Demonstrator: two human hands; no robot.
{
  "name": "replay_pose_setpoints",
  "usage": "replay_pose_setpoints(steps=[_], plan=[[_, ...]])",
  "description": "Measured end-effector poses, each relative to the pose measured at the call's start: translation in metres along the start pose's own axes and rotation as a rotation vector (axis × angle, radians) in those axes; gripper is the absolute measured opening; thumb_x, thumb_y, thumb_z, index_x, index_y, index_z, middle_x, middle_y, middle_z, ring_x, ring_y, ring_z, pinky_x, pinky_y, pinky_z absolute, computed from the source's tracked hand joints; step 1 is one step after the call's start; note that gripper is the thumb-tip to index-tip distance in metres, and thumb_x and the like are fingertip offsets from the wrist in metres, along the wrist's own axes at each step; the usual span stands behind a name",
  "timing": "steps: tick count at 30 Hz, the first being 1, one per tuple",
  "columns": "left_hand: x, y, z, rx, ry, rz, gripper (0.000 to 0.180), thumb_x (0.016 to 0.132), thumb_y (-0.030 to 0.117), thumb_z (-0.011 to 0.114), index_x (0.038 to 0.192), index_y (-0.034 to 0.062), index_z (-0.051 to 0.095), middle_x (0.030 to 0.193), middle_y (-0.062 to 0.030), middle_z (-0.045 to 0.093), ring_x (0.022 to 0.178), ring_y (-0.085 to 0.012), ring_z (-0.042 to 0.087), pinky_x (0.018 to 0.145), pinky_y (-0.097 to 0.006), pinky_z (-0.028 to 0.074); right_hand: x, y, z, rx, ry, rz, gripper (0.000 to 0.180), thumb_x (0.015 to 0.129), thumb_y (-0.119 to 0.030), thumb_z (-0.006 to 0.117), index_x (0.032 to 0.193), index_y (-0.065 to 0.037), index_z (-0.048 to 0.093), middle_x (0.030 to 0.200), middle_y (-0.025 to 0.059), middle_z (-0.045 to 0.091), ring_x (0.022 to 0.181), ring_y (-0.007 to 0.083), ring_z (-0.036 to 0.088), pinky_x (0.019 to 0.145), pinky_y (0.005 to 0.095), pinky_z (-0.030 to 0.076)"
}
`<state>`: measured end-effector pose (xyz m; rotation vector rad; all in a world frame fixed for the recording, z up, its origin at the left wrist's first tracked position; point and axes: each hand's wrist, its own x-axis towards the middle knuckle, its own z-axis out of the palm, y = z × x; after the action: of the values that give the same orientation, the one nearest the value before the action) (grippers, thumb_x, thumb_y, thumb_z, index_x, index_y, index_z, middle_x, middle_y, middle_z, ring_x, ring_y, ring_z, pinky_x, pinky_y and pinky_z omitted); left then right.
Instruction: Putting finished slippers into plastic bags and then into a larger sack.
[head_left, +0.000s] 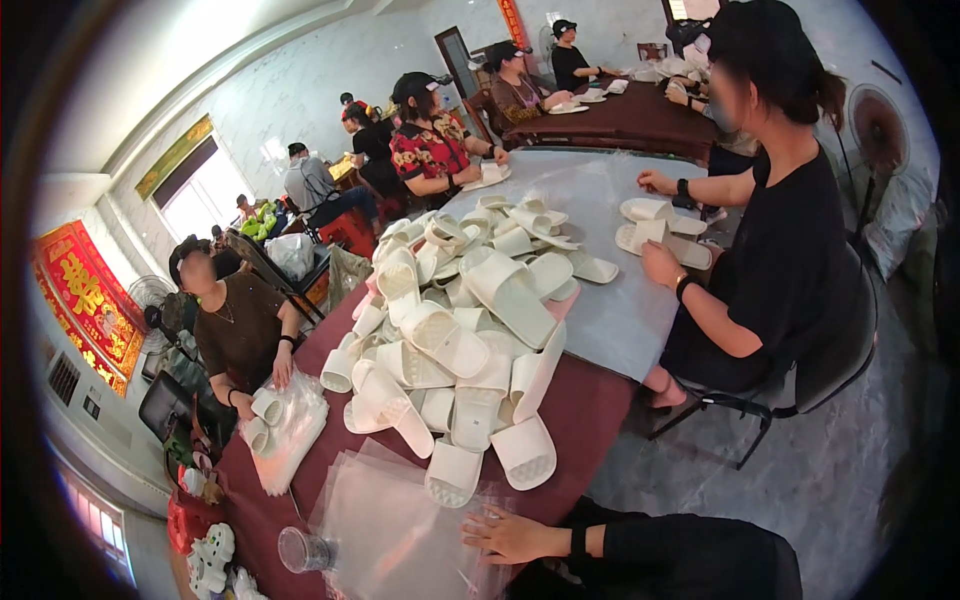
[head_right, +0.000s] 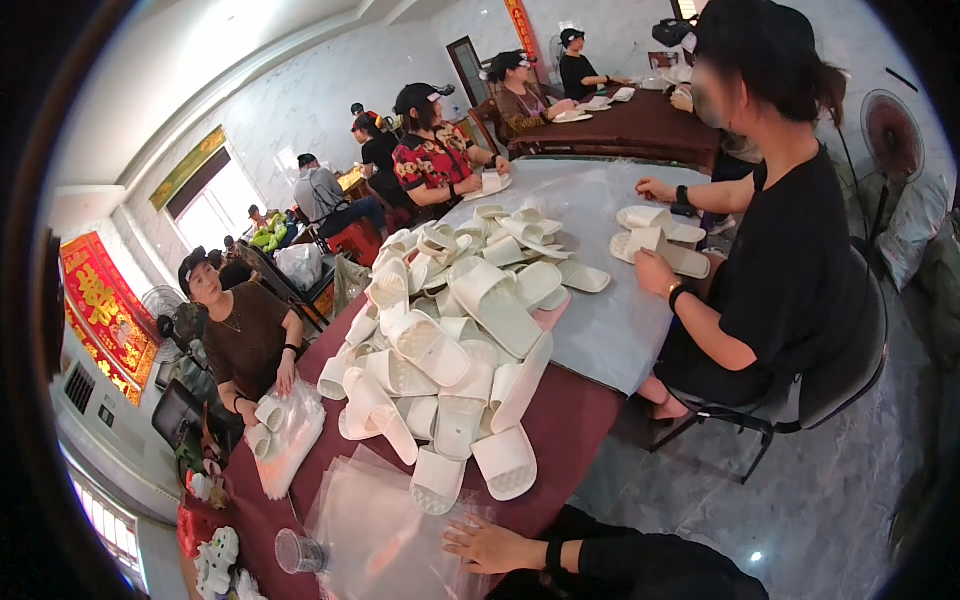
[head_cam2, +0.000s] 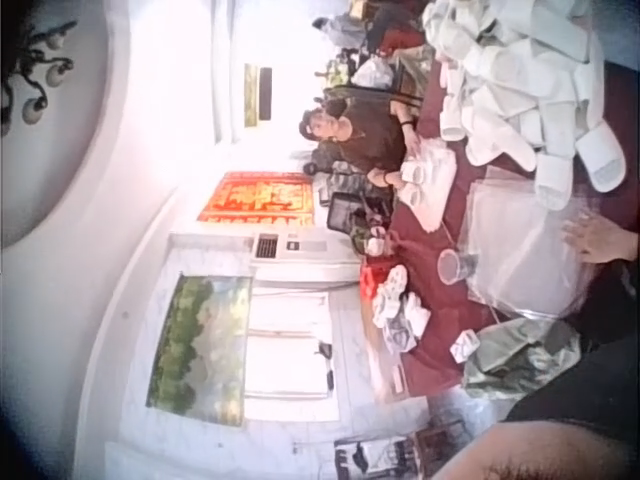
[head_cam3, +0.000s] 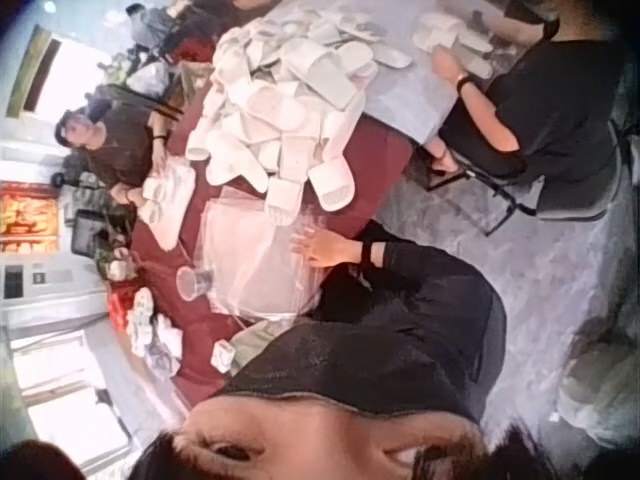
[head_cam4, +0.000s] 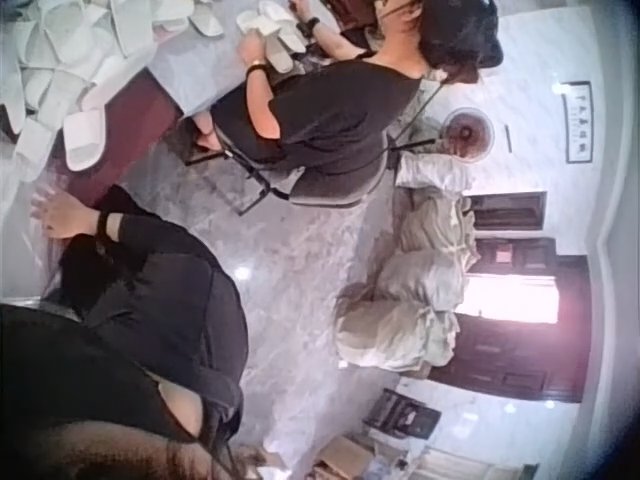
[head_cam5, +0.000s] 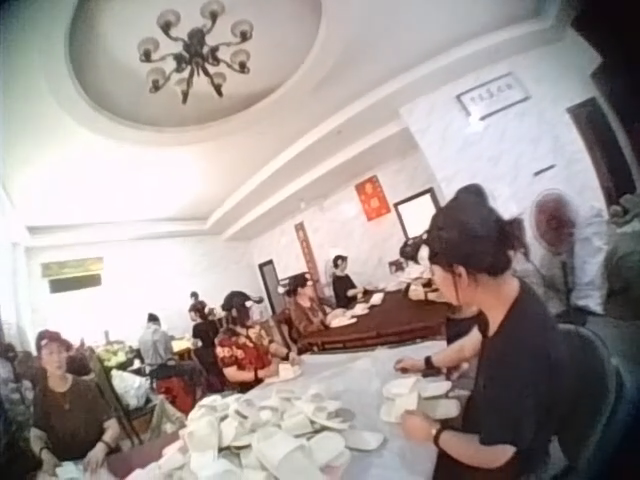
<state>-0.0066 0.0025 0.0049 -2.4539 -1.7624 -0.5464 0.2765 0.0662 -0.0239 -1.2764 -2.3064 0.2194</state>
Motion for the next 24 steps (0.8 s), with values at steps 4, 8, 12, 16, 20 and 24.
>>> replay_pose_setpoints(steps=[4,8,12,16,20,24], plan=[[0.008,-0.007,-0.004,-0.014,-0.090,0.078,0.050,0.084,0.034,0.057,0.124,0.0054,0.052,0.119,-0.0205,0.054,0.109,-0.0392,0.051,0.089,-0.055,0.039,0.001,0.000,-0.001,0.007,0.018,0.009,0.053,0.089,-0.042,0.048,0.130,-0.007,0.047,0.138,0.0105,0.041,0.133,0.0269,0.030,0.110,0.0479,0.019],[0.016,-0.014,-0.003,-0.046,-0.167,0.146,0.049,0.084,0.033,0.057,0.124,0.0050,0.052,0.119,-0.0205,0.054,0.108,-0.0389,0.051,0.088,-0.054,0.040,0.004,-0.001,-0.005,0.022,-0.050,0.021,0.052,0.091,-0.043,0.046,0.131,-0.009,0.046,0.141,0.0092,0.038,0.135,0.0249,0.027,0.111,0.0478,0.017],[0.023,-0.019,0.001,-0.084,-0.228,0.200,0.048,0.084,0.032,0.057,0.123,0.0045,0.052,0.118,-0.0204,0.054,0.107,-0.0386,0.052,0.087,-0.053,0.040,0.002,0.002,0.006,0.058,0.051,-0.002,0.052,0.089,-0.041,0.048,0.129,-0.007,0.048,0.138,0.0114,0.041,0.134,0.0272,0.029,0.110,0.0485,0.018],[0.033,-0.024,0.004,-0.118,-0.280,0.255,0.047,0.084,0.031,0.057,0.123,0.0041,0.053,0.117,-0.0204,0.055,0.107,-0.0382,0.052,0.086,-0.053,0.041,0.001,0.002,0.012,0.076,0.059,0.003,0.051,0.089,-0.041,0.048,0.128,-0.008,0.048,0.138,0.0116,0.041,0.135,0.0273,0.028,0.110,0.0486,0.017],[0.046,-0.029,0.007,-0.152,-0.335,0.319,0.047,0.085,0.031,0.057,0.122,0.0037,0.053,0.116,-0.0203,0.055,0.106,-0.0379,0.053,0.085,-0.052,0.042,0.000,0.003,0.013,0.082,0.070,0.003,0.051,0.089,-0.041,0.048,0.128,-0.008,0.048,0.138,0.0119,0.041,0.135,0.0275,0.029,0.110,0.0483,0.017],[0.056,-0.032,0.010,-0.186,-0.391,0.377,0.046,0.085,0.030,0.057,0.122,0.0032,0.053,0.115,-0.0202,0.055,0.105,-0.0376,0.053,0.084,-0.051,0.043,0.000,0.001,0.008,0.076,0.076,-0.003,0.051,0.089,-0.042,0.048,0.127,-0.008,0.049,0.138,0.0118,0.041,0.134,0.0273,0.030,0.110,0.0482,0.018]])
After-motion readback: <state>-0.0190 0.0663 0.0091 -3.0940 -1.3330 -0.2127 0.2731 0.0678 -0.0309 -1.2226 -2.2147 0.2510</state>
